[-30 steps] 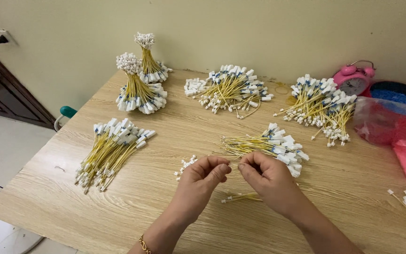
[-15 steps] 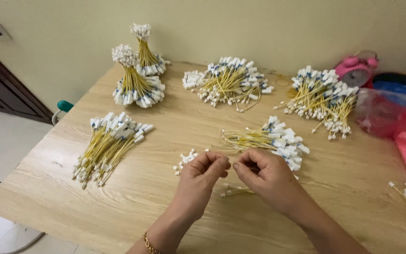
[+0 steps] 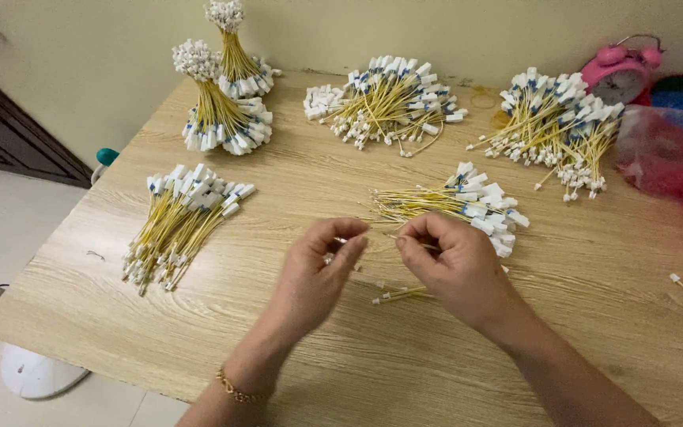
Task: Assemble small plastic connectors onto yellow electrical wires at a workshop table.
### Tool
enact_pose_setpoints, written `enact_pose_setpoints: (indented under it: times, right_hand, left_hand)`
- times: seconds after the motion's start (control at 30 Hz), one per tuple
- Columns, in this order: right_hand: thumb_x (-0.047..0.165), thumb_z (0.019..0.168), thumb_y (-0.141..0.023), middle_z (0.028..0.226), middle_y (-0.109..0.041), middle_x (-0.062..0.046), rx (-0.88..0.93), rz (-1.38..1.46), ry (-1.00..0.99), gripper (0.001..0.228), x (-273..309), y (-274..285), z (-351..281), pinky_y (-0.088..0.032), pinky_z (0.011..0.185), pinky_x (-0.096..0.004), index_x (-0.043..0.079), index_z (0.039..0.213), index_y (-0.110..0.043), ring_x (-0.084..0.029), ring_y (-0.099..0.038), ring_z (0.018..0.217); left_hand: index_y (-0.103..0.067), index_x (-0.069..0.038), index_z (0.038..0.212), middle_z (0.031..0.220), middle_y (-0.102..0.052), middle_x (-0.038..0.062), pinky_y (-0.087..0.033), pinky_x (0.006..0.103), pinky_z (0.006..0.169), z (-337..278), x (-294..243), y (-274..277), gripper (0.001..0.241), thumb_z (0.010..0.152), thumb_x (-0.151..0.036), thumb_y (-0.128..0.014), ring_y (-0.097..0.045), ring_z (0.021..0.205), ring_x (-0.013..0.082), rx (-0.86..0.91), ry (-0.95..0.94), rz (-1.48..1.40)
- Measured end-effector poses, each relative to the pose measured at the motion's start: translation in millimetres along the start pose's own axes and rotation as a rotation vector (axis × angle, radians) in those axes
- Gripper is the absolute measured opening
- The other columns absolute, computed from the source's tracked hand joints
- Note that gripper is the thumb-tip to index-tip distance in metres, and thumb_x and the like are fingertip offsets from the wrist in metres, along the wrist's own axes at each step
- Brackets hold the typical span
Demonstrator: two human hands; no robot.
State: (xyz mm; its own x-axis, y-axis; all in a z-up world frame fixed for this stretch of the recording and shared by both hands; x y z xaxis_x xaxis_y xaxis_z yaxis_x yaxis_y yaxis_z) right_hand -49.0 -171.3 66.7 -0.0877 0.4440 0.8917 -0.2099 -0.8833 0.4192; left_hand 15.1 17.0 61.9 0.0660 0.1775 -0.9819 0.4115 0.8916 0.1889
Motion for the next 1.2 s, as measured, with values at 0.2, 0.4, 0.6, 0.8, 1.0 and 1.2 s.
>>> enact_pose_setpoints:
  times: [0.2,0.4,0.6,0.8,1.0,1.2]
  right_hand:
    - [0.019,0.091,-0.069,0.066,-0.063,0.003,0.092,-0.016,-0.182,0.015,6,-4,1,-0.045,0.051,-0.026,0.004,0.089,-0.071,-0.006,-0.051,0.058]
    - [0.020,0.091,-0.069,0.068,-0.064,0.003,0.092,-0.047,-0.175,0.017,-3,-4,2,-0.047,0.054,-0.025,0.004,0.089,-0.071,-0.005,-0.052,0.059]
    - [0.019,0.091,-0.069,0.068,-0.064,0.003,0.103,-0.018,-0.235,0.015,-7,-3,4,-0.046,0.054,-0.026,0.004,0.090,-0.073,-0.005,-0.052,0.060]
    - [0.019,0.090,-0.069,0.070,-0.064,0.003,0.118,-0.019,-0.242,0.014,-12,-2,4,-0.046,0.054,-0.027,0.005,0.091,-0.072,-0.006,-0.053,0.061]
    - [0.019,0.090,-0.069,0.072,-0.064,0.003,0.123,0.030,-0.222,0.015,-13,-1,2,-0.046,0.056,-0.025,0.004,0.090,-0.072,-0.006,-0.053,0.064]
    - [0.020,0.090,-0.069,0.070,-0.062,0.002,0.109,-0.014,-0.227,0.017,-13,2,0,-0.046,0.055,-0.027,0.003,0.087,-0.070,-0.006,-0.052,0.063]
  left_hand:
    - [-0.081,-0.021,0.099,0.095,-0.071,0.003,-0.041,0.0450,0.091,10,14,4,0.019,0.082,-0.028,-0.077,-0.063,0.095,0.0241,0.007,-0.451,0.958]
    - [-0.082,-0.022,0.086,0.093,-0.069,0.003,-0.038,0.0449,0.094,17,29,-7,0.008,0.082,-0.028,-0.076,-0.060,0.098,0.0238,0.060,-0.465,1.119]
    - [-0.080,-0.016,0.086,0.092,-0.072,0.004,-0.041,0.0434,0.089,17,29,-3,0.009,0.084,-0.024,-0.076,-0.063,0.095,0.0232,0.028,-0.475,1.055]
    - [-0.075,-0.009,0.104,0.097,-0.076,0.003,-0.054,0.0288,0.081,15,19,6,0.014,0.095,-0.018,-0.069,-0.067,0.086,0.0137,0.115,-0.108,0.389]
    - [-0.074,-0.005,0.117,0.096,-0.073,0.005,-0.057,0.0283,0.082,9,37,-14,0.024,0.097,-0.013,-0.063,-0.064,0.085,0.0129,0.103,0.213,-0.576]
    - [-0.070,-0.002,0.116,0.095,-0.070,0.007,-0.056,0.0324,0.081,3,48,-33,0.021,0.099,-0.012,-0.063,-0.066,0.084,0.0169,0.147,0.271,-0.947]
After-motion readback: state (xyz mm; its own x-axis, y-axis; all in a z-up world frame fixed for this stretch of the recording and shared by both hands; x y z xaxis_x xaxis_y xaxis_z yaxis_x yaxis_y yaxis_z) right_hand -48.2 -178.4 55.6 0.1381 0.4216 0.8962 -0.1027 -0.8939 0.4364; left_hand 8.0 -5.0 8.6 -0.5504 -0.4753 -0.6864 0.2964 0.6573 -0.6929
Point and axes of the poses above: each hand's wrist, its own z-axis towards the middle knuckle, its own y-axis out of the back of the hand, x = y × z, the point moved 3 cm from there along z, towards the middle knuckle
